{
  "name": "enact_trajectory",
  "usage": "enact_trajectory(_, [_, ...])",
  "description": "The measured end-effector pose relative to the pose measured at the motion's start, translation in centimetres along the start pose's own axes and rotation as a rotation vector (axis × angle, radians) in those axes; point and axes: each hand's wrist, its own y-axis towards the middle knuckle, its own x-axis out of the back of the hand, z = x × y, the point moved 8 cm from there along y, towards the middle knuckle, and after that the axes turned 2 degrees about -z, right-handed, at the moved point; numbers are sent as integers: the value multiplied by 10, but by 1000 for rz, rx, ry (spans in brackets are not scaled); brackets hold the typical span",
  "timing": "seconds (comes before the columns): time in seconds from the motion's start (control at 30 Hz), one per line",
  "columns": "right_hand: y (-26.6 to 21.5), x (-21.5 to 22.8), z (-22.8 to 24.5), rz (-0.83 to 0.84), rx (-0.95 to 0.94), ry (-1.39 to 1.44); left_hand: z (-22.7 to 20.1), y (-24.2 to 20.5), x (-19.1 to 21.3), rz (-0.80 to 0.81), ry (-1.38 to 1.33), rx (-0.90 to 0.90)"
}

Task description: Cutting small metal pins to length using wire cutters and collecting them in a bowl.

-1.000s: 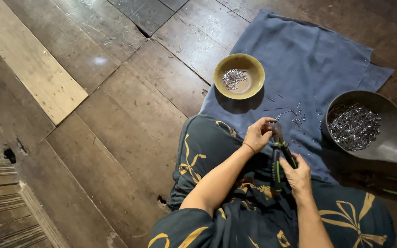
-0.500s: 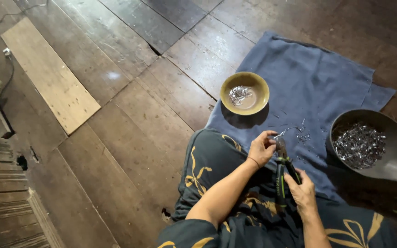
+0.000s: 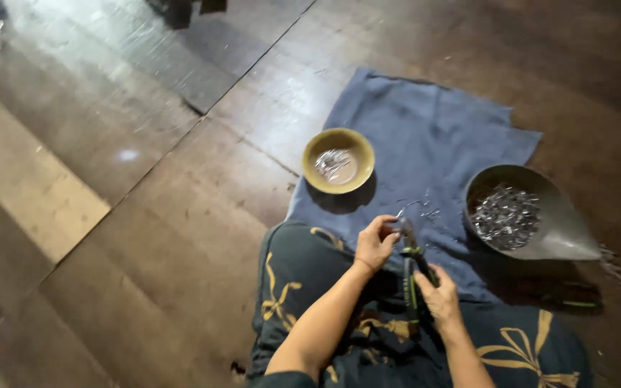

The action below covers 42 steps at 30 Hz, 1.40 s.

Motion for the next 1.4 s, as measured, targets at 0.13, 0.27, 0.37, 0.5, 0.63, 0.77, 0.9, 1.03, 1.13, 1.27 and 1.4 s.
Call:
enact_trajectory(0.13, [-7,0,12,20,-27,-68,-2,0,-2,0,-47,-2])
enact_trajectory(0.27, [-14,-2,29,31,-85,-144,-3,3,0,4,-61,-20])
enact_trajectory(0.37, [-12,-2,27,40,-43,-161,-4,2,0,19,-71,-20])
enact_trajectory(0.5, [-16,-3,31,47,-85,-163,0,3,-2,22,-74,9])
enact_trajectory(0.63, [-17,-2,33,36,-45,-195,0,3,0,14,-61,28])
enact_trajectory(0.77, [-21,-3,40,43,-64,-217,-10,1,3,9,-53,42])
enact_trajectory(0.9, [-20,-3,38,48,-46,-223,-4,2,6,-5,2,63])
enact_trajectory(1.03, [-24,-3,44,45,-26,-243,-7,1,6,-3,-6,58])
enact_trajectory(1.13, [-21,-4,37,44,-28,-282,-5,0,5,2,-45,54])
enact_trajectory(1.27, [-23,-4,42,27,-15,-283,-2,2,2,11,-58,61])
enact_trajectory(1.4, [-20,-7,33,22,18,-157,-2,1,0,24,-65,50])
